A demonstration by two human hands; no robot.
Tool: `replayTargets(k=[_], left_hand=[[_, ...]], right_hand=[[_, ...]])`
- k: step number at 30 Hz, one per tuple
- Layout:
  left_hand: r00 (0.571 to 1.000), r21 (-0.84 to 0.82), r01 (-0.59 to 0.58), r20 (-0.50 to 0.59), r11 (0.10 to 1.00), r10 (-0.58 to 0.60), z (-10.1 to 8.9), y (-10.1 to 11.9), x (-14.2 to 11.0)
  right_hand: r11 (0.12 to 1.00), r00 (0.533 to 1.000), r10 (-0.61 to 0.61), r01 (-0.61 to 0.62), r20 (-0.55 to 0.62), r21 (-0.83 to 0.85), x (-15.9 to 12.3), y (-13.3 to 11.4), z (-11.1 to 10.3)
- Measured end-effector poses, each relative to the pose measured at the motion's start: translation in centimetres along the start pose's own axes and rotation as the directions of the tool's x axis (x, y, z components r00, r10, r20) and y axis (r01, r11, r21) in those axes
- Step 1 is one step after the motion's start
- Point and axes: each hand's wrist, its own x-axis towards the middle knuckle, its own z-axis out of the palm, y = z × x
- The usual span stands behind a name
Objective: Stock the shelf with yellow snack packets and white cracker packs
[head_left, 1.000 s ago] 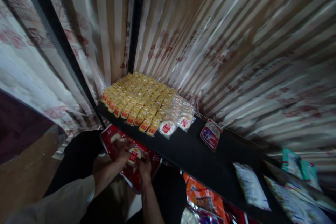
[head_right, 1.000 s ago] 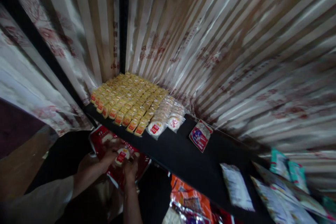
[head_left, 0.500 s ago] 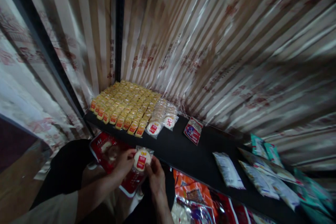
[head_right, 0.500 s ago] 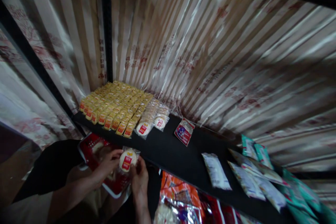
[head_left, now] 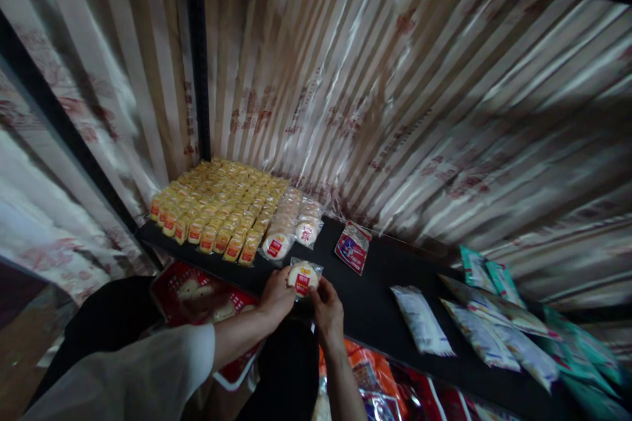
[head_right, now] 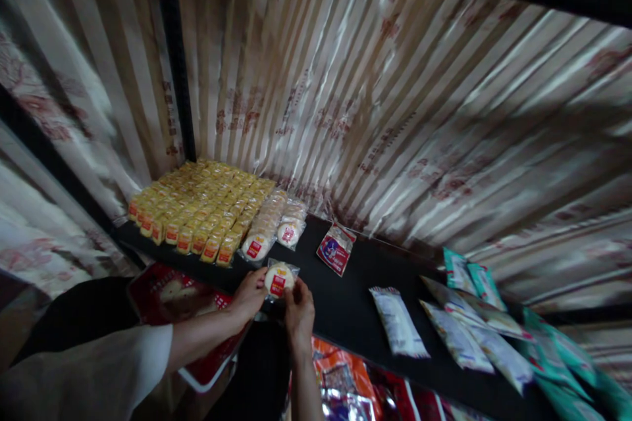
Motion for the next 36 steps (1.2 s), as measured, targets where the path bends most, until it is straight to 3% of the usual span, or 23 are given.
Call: replayTargets(k=[8, 13, 17, 26, 31, 36], left_hand=[[1.0, 0.092, -0.002, 0.003, 0.996, 0.002, 2.6, 2.8, 2.3], [0.996, 0.097, -0.093, 0.006, 0.991, 0.093, 3.7, 3.4, 4.1], [0.997, 0.08, -0.082, -0.003, 0.993, 0.082, 4.2, 3.5, 5.2], [0.994, 0.114, -0.107, 0.03, 0.988, 0.104, 4.3, 3.6, 6.4], [0.997, 0.119, -0.073, 0.041, 0.99, 0.069, 3.9, 3.9, 6.7], [0.998, 0.083, -0.062, 0.031, 0.995, 0.059, 4.0, 3.6, 7.1]], right_hand=[[0.998, 0.999, 0.007, -0.009, -0.031, -0.068, 5.2, 1.0, 0.0], [0.999, 0.997, -0.034, 0.032, -0.071, -0.025, 7.3, 0.2, 1.0], [1.0, 0.997, -0.024, 0.024, -0.073, -0.002, 8.7, -0.1, 1.9], [0.998, 0.995, -0.062, 0.064, -0.077, 0.028, 11.1, -0.5, 4.1], [0.997, 0.989, -0.077, 0.075, -0.129, -0.021, 11.6, -0.7, 4.5], [0.998, 0.993, -0.055, 0.055, -0.105, 0.0, 11.5, -0.8, 4.9]])
